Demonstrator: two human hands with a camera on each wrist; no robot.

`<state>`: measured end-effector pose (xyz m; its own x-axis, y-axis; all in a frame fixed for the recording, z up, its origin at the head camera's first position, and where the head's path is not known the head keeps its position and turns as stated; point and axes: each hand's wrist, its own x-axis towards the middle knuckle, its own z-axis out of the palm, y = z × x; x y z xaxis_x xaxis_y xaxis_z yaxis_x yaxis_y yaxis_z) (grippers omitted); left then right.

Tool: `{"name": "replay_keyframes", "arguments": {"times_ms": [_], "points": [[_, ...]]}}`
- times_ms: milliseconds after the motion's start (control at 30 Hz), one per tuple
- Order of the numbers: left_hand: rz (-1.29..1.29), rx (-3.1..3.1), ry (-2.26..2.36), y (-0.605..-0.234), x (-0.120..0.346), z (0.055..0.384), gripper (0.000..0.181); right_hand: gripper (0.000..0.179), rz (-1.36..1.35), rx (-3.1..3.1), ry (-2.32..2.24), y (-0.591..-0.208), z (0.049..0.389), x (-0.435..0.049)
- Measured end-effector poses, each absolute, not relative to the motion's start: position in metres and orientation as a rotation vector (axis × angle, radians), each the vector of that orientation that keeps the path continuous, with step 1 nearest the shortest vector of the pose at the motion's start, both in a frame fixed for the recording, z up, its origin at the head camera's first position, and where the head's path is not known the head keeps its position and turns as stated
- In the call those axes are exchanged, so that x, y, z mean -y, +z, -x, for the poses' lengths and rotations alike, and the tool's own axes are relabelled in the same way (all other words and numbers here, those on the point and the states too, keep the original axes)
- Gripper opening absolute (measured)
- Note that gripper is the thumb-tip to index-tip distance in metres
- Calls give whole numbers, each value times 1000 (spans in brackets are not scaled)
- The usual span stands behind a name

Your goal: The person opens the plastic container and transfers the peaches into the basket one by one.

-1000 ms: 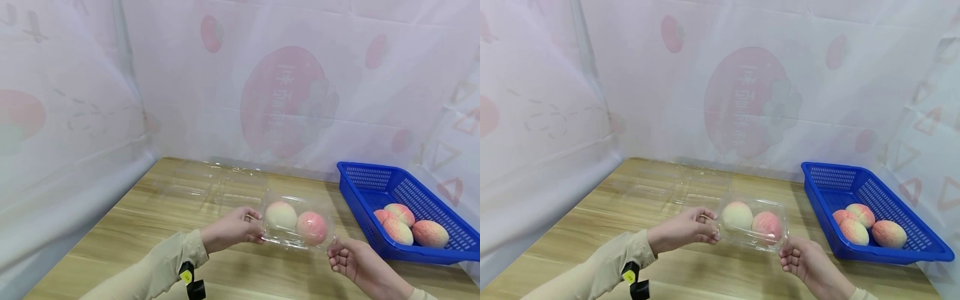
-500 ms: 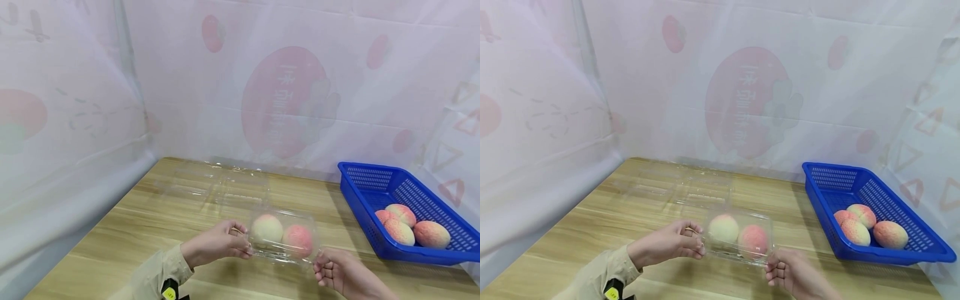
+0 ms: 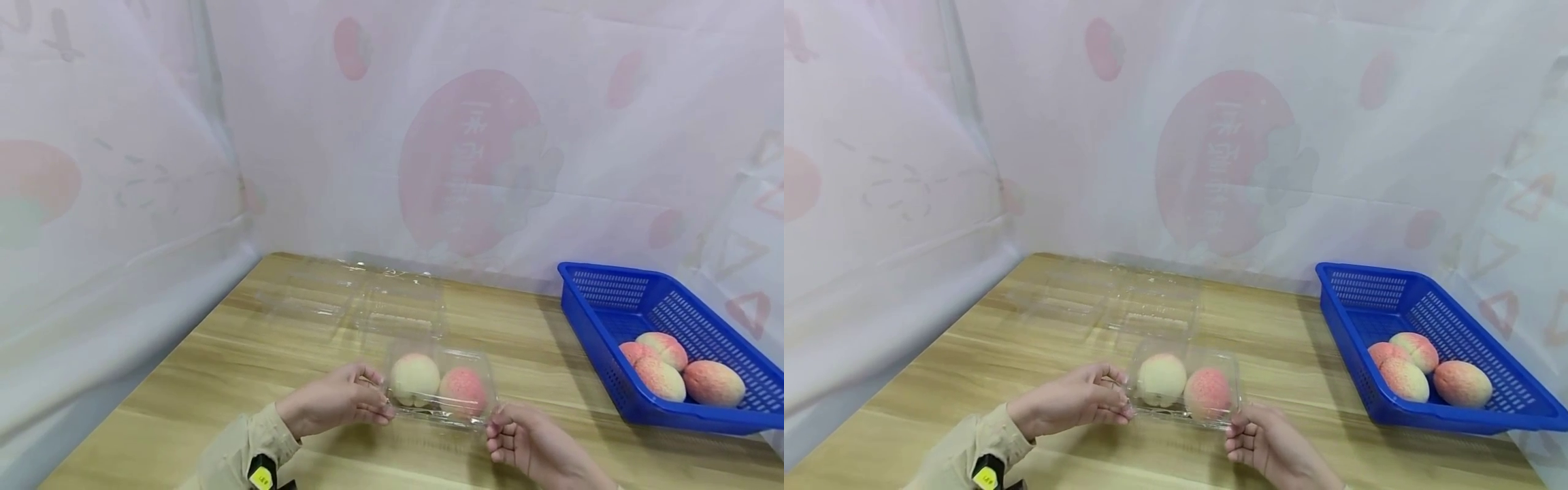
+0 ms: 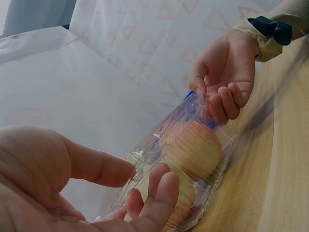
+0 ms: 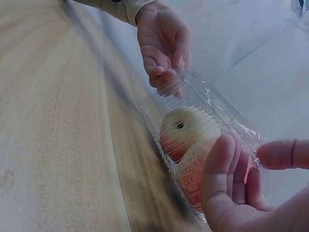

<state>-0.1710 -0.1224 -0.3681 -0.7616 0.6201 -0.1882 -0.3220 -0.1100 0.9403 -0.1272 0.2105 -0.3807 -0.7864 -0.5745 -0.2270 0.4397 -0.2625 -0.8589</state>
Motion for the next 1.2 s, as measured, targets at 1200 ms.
{"name": "replay_keyframes", "arguments": {"times_ms": [1200], "points": [[-308,-1554,1914,-378,122,173,47,20,86,-1181,-2104,-394,128,-217]]}}
